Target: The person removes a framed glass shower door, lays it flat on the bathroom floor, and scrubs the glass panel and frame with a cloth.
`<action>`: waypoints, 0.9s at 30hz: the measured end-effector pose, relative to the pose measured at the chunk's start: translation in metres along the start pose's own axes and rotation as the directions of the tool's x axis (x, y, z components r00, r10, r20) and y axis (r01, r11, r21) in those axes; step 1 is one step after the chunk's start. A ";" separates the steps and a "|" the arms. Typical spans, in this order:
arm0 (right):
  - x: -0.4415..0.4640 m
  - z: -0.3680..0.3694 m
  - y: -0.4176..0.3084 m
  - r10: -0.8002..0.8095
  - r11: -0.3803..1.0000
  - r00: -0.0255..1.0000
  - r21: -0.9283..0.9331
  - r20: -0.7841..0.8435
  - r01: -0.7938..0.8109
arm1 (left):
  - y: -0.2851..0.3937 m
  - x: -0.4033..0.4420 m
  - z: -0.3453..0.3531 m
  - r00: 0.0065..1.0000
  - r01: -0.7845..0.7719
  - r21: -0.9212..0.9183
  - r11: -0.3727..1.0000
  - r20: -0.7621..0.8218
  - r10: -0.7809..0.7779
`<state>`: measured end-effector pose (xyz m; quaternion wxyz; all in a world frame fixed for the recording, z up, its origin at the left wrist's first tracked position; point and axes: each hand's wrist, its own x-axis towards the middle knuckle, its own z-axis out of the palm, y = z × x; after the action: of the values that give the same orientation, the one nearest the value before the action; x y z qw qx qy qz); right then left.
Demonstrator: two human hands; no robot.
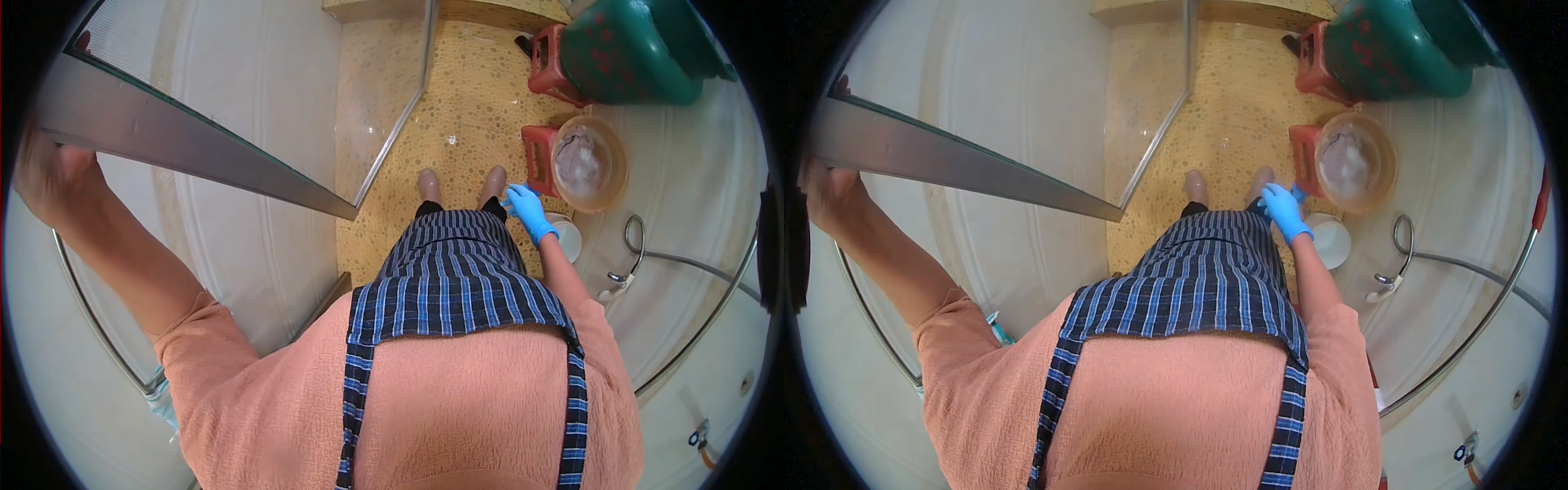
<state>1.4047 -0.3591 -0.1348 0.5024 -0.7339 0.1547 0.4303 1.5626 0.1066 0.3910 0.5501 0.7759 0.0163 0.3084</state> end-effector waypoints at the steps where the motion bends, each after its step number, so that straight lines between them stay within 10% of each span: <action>1: -0.003 -0.003 0.002 0.034 0.999 0.999 0.007 -0.017 -0.034 | 0.000 0.004 0.001 0.996 0.054 -0.125 0.991 0.074 -0.045; 2: -0.005 -0.008 0.004 0.031 0.999 0.999 0.019 -0.023 -0.030 | -0.002 0.003 0.006 0.996 0.048 -0.128 0.991 0.084 -0.037; 4: -0.009 -0.014 0.006 0.063 0.998 0.998 -0.018 -0.025 -0.064 | -0.016 -0.010 0.014 0.964 -0.265 0.447 0.854 0.102 0.246; 7: -0.010 -0.020 0.013 0.066 0.998 0.997 -0.004 -0.026 -0.066 | -0.023 -0.038 0.051 0.976 -0.130 0.080 0.988 -0.167 0.142; 11: -0.009 -0.024 0.018 0.106 0.994 0.993 0.036 -0.043 -0.105 | -0.047 -0.033 0.052 0.970 -0.209 -0.031 0.978 -0.136 0.203; 27: 0.006 0.001 0.018 0.023 0.989 1.000 -0.148 0.016 -0.020 | -0.039 -0.057 -0.001 0.956 -0.074 -0.061 0.995 -0.288 0.053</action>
<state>1.3963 -0.3649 -0.1505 0.4432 -0.7637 0.1260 0.4522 1.5282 0.1018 0.3308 0.5589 0.7033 0.0599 0.4353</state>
